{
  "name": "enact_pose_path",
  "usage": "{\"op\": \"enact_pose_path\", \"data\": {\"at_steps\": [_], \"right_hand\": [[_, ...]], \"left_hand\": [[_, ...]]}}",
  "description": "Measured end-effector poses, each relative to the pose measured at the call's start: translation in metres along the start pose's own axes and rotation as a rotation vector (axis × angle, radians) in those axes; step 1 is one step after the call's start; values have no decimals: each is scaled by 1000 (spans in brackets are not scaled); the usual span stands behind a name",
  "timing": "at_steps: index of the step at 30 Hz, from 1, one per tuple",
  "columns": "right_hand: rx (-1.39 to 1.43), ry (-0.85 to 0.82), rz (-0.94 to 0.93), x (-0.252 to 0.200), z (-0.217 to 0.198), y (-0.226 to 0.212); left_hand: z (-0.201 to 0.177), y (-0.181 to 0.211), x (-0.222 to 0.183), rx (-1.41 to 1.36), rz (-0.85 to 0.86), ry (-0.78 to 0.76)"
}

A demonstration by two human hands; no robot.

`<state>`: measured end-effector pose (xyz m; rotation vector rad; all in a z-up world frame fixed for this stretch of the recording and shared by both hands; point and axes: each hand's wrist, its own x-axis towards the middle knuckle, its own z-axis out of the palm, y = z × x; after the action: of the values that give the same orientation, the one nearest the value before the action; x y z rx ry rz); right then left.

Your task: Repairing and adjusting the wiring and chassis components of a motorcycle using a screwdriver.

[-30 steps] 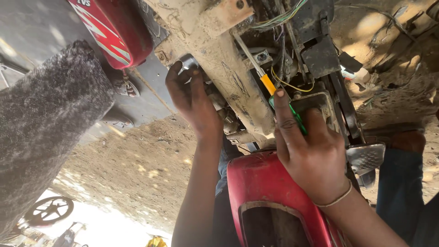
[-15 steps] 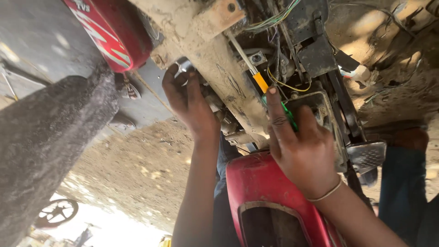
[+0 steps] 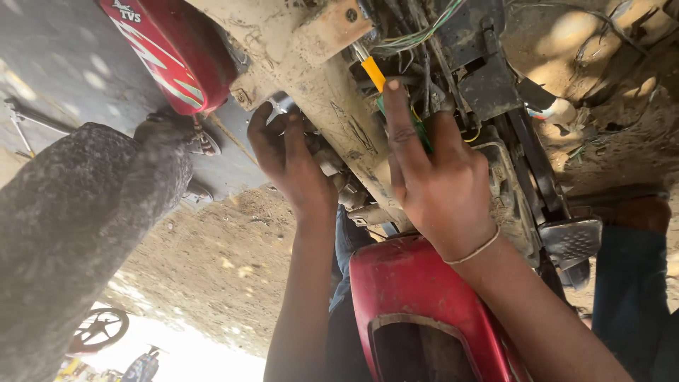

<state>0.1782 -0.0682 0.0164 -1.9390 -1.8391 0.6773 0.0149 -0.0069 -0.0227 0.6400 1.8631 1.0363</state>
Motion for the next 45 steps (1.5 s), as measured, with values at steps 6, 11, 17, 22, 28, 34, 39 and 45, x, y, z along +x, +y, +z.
{"op": "enact_pose_path", "data": {"at_steps": [6, 11, 17, 22, 28, 34, 39, 45], "right_hand": [[21, 5, 120, -12, -4, 25], [-58, 33, 118, -42, -22, 26], [120, 50, 62, -36, -22, 22], [303, 24, 91, -17, -10, 27], [319, 285, 222, -36, -1, 53], [340, 253, 171, -45, -17, 33], [442, 129, 213, -41, -19, 32], [364, 75, 153, -48, -25, 29]], "left_hand": [[-2, -3, 2, 23, -4, -19], [-6, -9, 0, 6, 43, -50], [1, 1, -1, 27, 12, -33], [-2, -2, -2, -2, 22, -32], [-8, -11, 1, -34, 67, -83], [-3, -2, -1, -27, 32, -58], [-6, -4, -2, 49, 41, -55], [-5, -3, -1, 59, 25, -38]]}}
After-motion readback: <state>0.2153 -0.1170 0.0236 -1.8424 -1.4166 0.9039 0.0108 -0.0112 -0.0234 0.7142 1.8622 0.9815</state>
